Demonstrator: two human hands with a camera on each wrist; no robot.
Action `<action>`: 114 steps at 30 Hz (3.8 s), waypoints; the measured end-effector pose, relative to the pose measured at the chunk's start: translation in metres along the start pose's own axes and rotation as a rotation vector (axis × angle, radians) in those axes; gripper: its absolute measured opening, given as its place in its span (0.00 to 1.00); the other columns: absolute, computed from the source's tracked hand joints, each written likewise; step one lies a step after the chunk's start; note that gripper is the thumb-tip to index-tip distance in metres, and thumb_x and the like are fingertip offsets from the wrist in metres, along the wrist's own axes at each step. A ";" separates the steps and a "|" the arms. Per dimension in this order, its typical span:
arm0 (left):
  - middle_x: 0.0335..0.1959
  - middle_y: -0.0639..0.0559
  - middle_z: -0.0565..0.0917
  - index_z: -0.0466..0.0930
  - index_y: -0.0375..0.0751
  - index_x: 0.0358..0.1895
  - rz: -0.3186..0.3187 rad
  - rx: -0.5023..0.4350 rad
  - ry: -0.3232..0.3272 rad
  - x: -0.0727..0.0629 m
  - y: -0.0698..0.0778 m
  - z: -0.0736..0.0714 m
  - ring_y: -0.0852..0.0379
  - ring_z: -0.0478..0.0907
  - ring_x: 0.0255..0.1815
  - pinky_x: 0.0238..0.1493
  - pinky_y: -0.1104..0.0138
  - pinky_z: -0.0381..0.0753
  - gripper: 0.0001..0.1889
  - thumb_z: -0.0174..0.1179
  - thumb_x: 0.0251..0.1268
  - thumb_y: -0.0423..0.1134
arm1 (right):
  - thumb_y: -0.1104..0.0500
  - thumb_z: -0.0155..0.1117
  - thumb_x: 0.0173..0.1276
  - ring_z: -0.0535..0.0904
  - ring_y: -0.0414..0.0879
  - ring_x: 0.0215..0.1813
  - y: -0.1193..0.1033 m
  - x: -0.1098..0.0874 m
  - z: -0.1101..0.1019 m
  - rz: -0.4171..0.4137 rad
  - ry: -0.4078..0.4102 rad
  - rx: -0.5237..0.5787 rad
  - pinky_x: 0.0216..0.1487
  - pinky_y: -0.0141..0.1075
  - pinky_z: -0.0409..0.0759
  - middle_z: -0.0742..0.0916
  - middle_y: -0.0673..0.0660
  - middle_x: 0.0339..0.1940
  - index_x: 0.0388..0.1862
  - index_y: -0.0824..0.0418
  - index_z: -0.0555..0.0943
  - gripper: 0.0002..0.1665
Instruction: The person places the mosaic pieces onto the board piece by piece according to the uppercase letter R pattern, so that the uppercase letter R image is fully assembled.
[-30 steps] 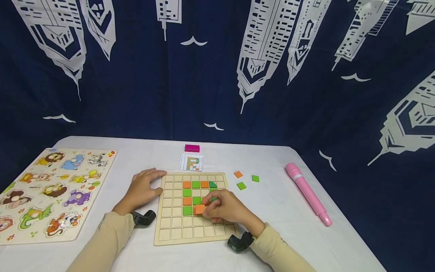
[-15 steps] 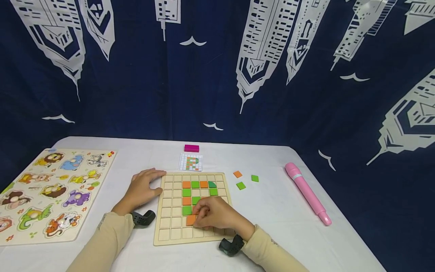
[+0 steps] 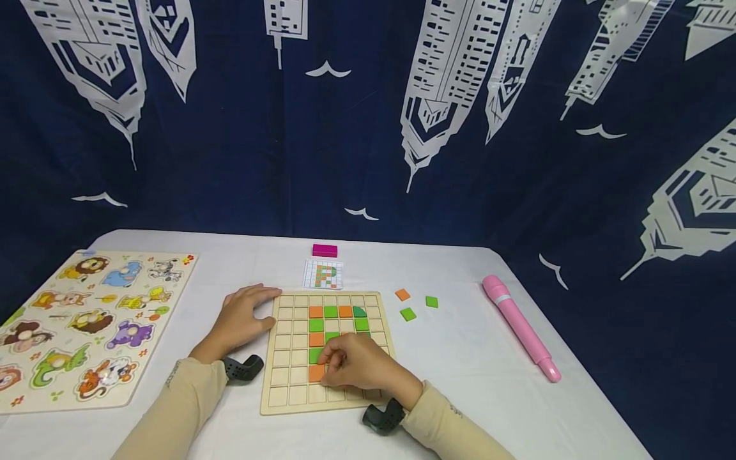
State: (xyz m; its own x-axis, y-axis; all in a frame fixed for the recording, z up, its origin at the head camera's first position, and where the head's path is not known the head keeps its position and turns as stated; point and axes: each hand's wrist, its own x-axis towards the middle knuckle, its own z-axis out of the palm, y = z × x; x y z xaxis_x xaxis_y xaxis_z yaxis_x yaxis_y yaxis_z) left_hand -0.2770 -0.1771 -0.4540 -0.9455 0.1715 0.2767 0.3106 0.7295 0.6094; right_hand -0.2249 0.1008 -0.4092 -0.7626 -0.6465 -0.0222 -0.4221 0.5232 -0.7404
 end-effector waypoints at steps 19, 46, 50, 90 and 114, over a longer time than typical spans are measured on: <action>0.69 0.35 0.83 0.83 0.33 0.68 0.000 -0.005 -0.003 0.000 0.001 0.000 0.29 0.68 0.79 0.77 0.34 0.57 0.30 0.68 0.59 0.35 | 0.70 0.77 0.66 0.76 0.33 0.21 0.004 0.000 -0.004 0.010 -0.041 0.069 0.27 0.24 0.74 0.83 0.42 0.24 0.42 0.64 0.89 0.07; 0.71 0.35 0.82 0.82 0.34 0.69 -0.021 -0.018 -0.015 0.000 0.000 0.000 0.29 0.66 0.80 0.78 0.35 0.54 0.30 0.67 0.60 0.35 | 0.66 0.63 0.79 0.76 0.37 0.26 0.108 -0.033 -0.116 0.168 0.195 0.447 0.30 0.28 0.78 0.88 0.52 0.35 0.69 0.80 0.74 0.26; 0.71 0.35 0.82 0.82 0.33 0.69 -0.023 -0.016 -0.016 0.000 0.001 0.000 0.30 0.65 0.80 0.79 0.34 0.54 0.30 0.66 0.60 0.35 | 0.65 0.62 0.80 0.75 0.37 0.26 0.124 -0.042 -0.124 0.188 0.260 0.473 0.29 0.28 0.78 0.88 0.52 0.34 0.70 0.81 0.73 0.27; 0.70 0.34 0.82 0.82 0.33 0.68 -0.010 -0.027 -0.007 -0.001 -0.001 0.000 0.29 0.66 0.80 0.78 0.35 0.54 0.30 0.66 0.60 0.35 | 0.69 0.71 0.69 0.75 0.39 0.24 0.122 -0.039 -0.109 0.271 0.344 0.220 0.24 0.28 0.78 0.84 0.50 0.27 0.55 0.76 0.82 0.17; 0.70 0.34 0.82 0.82 0.33 0.69 -0.007 -0.032 -0.009 0.000 0.001 0.000 0.29 0.66 0.80 0.78 0.35 0.55 0.30 0.66 0.60 0.34 | 0.73 0.70 0.66 0.76 0.39 0.20 0.040 -0.035 -0.047 0.106 0.039 0.298 0.25 0.27 0.79 0.93 0.62 0.32 0.51 0.71 0.83 0.14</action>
State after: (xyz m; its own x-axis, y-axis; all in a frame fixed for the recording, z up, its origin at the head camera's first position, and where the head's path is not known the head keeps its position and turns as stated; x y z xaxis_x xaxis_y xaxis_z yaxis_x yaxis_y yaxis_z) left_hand -0.2771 -0.1766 -0.4531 -0.9486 0.1723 0.2654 0.3065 0.7091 0.6350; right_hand -0.2383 0.1707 -0.4060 -0.8154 -0.5722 -0.0882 -0.1812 0.3970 -0.8998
